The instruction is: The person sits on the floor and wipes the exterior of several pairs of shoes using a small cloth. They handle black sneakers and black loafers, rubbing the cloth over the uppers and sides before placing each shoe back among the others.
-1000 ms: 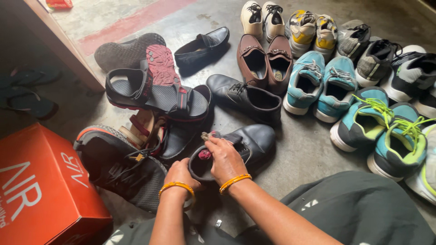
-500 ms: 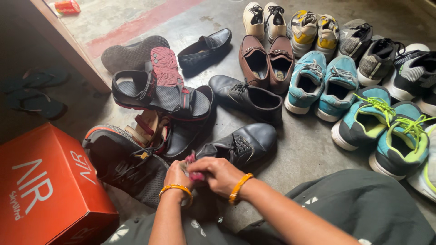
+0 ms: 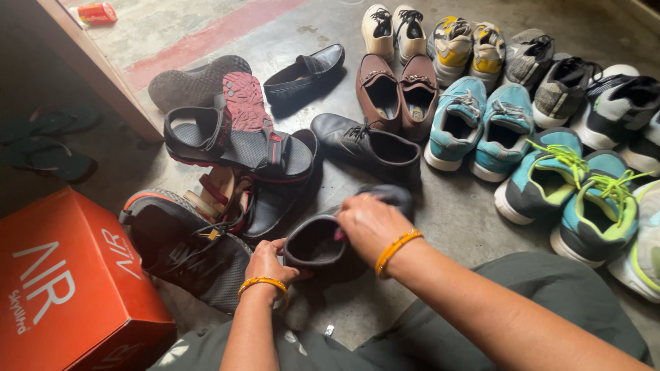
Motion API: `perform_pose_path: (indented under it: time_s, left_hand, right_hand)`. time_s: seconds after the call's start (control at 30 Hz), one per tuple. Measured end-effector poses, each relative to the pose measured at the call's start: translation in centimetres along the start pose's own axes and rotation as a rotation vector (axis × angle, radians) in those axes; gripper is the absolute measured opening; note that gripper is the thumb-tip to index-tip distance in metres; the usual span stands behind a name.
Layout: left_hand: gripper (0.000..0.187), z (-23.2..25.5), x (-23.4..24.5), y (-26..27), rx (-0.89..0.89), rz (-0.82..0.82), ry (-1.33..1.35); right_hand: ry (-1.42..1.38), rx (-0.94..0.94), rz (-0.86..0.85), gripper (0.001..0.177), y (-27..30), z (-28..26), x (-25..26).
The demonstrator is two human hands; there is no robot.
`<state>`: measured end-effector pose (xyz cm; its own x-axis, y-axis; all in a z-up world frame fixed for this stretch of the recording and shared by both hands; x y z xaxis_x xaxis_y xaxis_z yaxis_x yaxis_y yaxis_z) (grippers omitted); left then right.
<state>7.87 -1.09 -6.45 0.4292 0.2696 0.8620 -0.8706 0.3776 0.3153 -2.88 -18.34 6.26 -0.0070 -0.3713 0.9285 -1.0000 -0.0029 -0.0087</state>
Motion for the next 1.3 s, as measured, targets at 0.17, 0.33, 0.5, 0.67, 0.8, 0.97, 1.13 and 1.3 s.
perform_pose_path:
  time_s: [0.17,0.33,0.5,0.67,0.8,0.97,1.13,1.3]
  left_hand:
    - [0.084,0.3,-0.1,-0.1,-0.016,-0.014,-0.001]
    - [0.084,0.5,0.4,0.5,0.01,-0.027,0.009]
    - [0.094,2.1,1.4,2.2,0.049,-0.103,-0.105]
    - [0.134,5.6,3.3,4.3,-0.03,0.027,-0.22]
    - [0.122,8.0,3.4,5.5,-0.195,0.091,-0.177]
    - [0.094,7.6,2.2,5.6,-0.255,0.139,-0.167]
    - [0.062,6.4,1.1,5.1,-0.12,0.023,-0.227]
    - [0.043,6.2,1.8,4.9,-0.053,0.023,-0.216]
  right_hand:
    - [-0.274,0.276,0.111,0.054,2.1,-2.1,-2.9]
    - [-0.171,0.082,0.341,0.043,4.0,1.9,-1.8]
    - [-0.185,-0.257,0.489,0.037,7.6,9.3,-0.6]
    - [-0.191,-0.359,0.435,0.04,10.2,13.4,-0.9]
    - [-0.15,-0.328,0.402,0.039,8.8,15.1,1.1]
    - [-0.058,-0.218,0.314,0.061,4.2,16.2,2.7]
    - [0.047,-0.345,0.015,0.089,0.6,18.3,0.9]
    - [0.165,-0.481,-0.061,0.079,0.4,18.0,1.1]
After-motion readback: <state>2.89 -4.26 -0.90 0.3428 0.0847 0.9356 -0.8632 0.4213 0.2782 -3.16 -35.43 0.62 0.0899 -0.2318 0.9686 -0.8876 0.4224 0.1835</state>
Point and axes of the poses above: each hand's wrist, its own y-axis away from the middle knuckle, its own x-axis out of the back of the hand, z = x × y, the point moved 8 cm from there along -y, towards the middle knuckle, and after that the axes turned 9 degrees about -y, right-handed, at the moved point
